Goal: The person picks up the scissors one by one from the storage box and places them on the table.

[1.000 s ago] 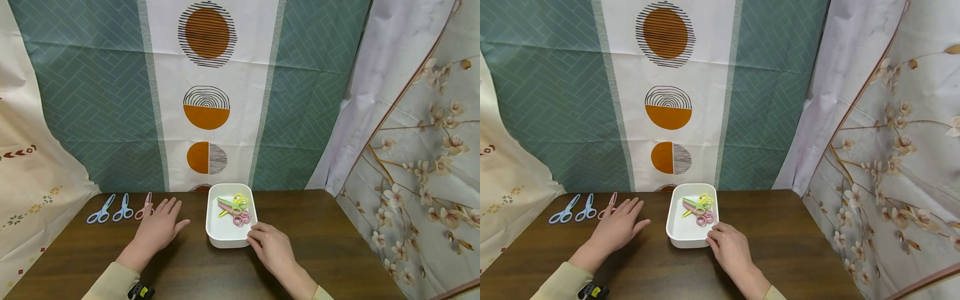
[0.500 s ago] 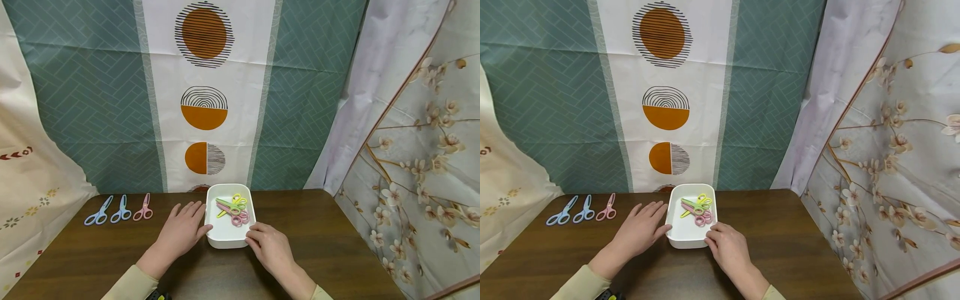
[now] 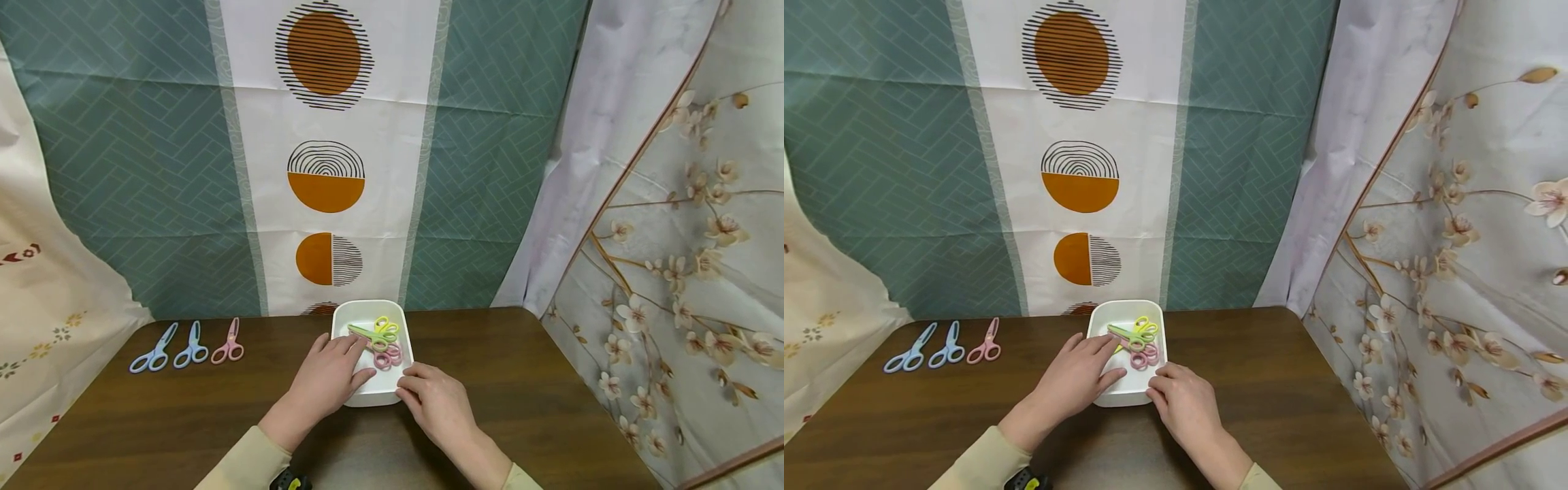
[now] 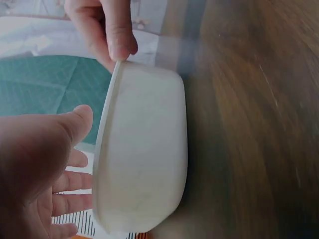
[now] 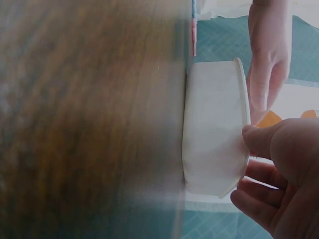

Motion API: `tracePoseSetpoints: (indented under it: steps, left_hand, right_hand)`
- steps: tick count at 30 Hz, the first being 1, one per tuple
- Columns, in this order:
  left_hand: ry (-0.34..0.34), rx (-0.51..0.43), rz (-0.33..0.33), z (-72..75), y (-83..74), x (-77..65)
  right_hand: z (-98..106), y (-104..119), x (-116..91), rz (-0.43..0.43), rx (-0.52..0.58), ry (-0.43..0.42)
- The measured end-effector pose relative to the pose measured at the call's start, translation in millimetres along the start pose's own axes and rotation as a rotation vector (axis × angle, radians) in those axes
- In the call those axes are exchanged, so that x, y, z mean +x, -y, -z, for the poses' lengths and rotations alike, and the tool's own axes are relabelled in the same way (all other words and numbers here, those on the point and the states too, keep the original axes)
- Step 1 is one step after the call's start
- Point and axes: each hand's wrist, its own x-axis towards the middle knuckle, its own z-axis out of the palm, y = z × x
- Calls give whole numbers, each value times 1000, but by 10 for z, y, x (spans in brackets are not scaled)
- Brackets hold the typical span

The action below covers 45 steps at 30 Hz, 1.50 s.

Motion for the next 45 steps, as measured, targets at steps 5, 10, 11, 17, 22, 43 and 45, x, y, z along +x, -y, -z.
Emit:
tracePoseSetpoints:
  steps: [5,10,11,17,22,43,45]
  left_hand:
    - [13,-14,-9,-68,-85,81]
    - [45,-18,3,-173,-117,178]
    - [52,-20,8,-194,-118,194]
    - [87,-84,36,-289,-108,279]
    - [129,-123,71,-339,-112,338]
    - [188,-24,116,-496,-63,553]
    - [183,-14,114,-493,-69,556]
  right_hand:
    - [3,3,5,2,0,-2]
    - [7,0,2,5,-5,-9]
    - [7,0,2,4,-7,-6]
    - [7,10,2,-11,-6,21]
    - [-1,2,-3,-13,-7,23]
    - [8,15,5,-8,-12,19]
    - [11,18,3,-10,-11,24]
